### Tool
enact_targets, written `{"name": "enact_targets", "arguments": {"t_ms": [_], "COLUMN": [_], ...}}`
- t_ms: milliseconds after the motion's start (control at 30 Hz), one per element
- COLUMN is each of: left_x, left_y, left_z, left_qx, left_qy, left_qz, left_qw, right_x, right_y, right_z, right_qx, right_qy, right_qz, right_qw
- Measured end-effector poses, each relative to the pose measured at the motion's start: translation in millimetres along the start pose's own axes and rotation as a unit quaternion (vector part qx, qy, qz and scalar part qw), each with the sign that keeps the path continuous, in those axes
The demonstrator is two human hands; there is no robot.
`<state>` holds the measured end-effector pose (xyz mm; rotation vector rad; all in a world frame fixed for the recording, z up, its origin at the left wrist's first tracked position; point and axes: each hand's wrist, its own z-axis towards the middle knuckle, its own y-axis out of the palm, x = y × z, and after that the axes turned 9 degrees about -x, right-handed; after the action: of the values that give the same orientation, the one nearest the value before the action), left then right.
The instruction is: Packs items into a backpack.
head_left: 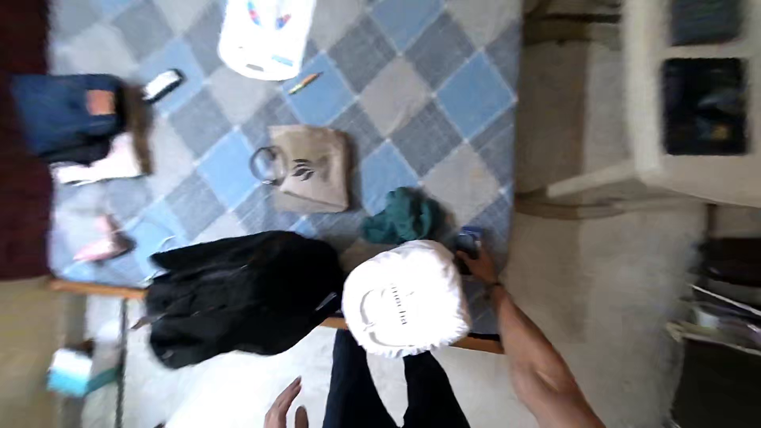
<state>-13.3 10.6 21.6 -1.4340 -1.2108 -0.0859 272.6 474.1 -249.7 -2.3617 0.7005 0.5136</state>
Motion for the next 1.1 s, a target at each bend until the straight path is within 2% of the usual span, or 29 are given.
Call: {"name": "enact_targets", "arguments": {"t_ms": [67,167,300,367,433,533,600,667,700,767,833,933,1033,1100], "left_x": [8,10,7,-7,-31,-80,-94,-102,-108,-126,-146,-176,-205,-207], "left_y": [-25,-73,-147,-182,-208,-220,-210,-195,-193,-192,-199,-217,-231,-239], "left_z": [7,29,92,135,185,247,253,233,220,197,189,211,251,277], "left_qx": [0.056,0.149,0.227,0.188,0.093,-0.062,-0.137,-0.184,-0.191,-0.13,-0.083,-0.118,-0.159,-0.168], "left_qy": [0.016,0.046,0.066,0.062,0.042,0.017,0.014,0.007,-0.011,-0.031,-0.028,-0.002,0.079,0.108], "left_qz": [0.026,0.061,0.123,0.169,0.22,0.239,0.217,0.181,0.149,0.12,0.133,0.156,0.104,0.087], "left_qw": [0.998,0.986,0.964,0.965,0.97,0.969,0.966,0.966,0.97,0.984,0.987,0.981,0.979,0.976], "right_x": [5,2,-42,-73,-109,-178,-222,-259,-275,-309,-338,-374,-382,-385], "right_y": [-10,-46,-90,-97,-84,-26,29,85,113,165,204,259,316,343], "right_z": [-25,-92,-205,-254,-296,-343,-365,-379,-384,-392,-392,-389,-382,-379], "right_qx": [0.041,0.1,0.111,0.097,0.085,0.057,0.04,0.02,0.015,-0.008,-0.091,-0.22,-0.241,-0.223], "right_qy": [0.0,-0.022,-0.06,-0.097,-0.122,-0.163,-0.199,-0.254,-0.291,-0.379,-0.468,-0.555,-0.638,-0.682], "right_qz": [0.03,0.117,0.267,0.283,0.276,0.325,0.354,0.343,0.324,0.256,0.159,0.011,-0.103,-0.174], "right_qw": [0.999,0.988,0.955,0.949,0.95,0.93,0.913,0.904,0.9,0.889,0.865,0.802,0.724,0.674]}}
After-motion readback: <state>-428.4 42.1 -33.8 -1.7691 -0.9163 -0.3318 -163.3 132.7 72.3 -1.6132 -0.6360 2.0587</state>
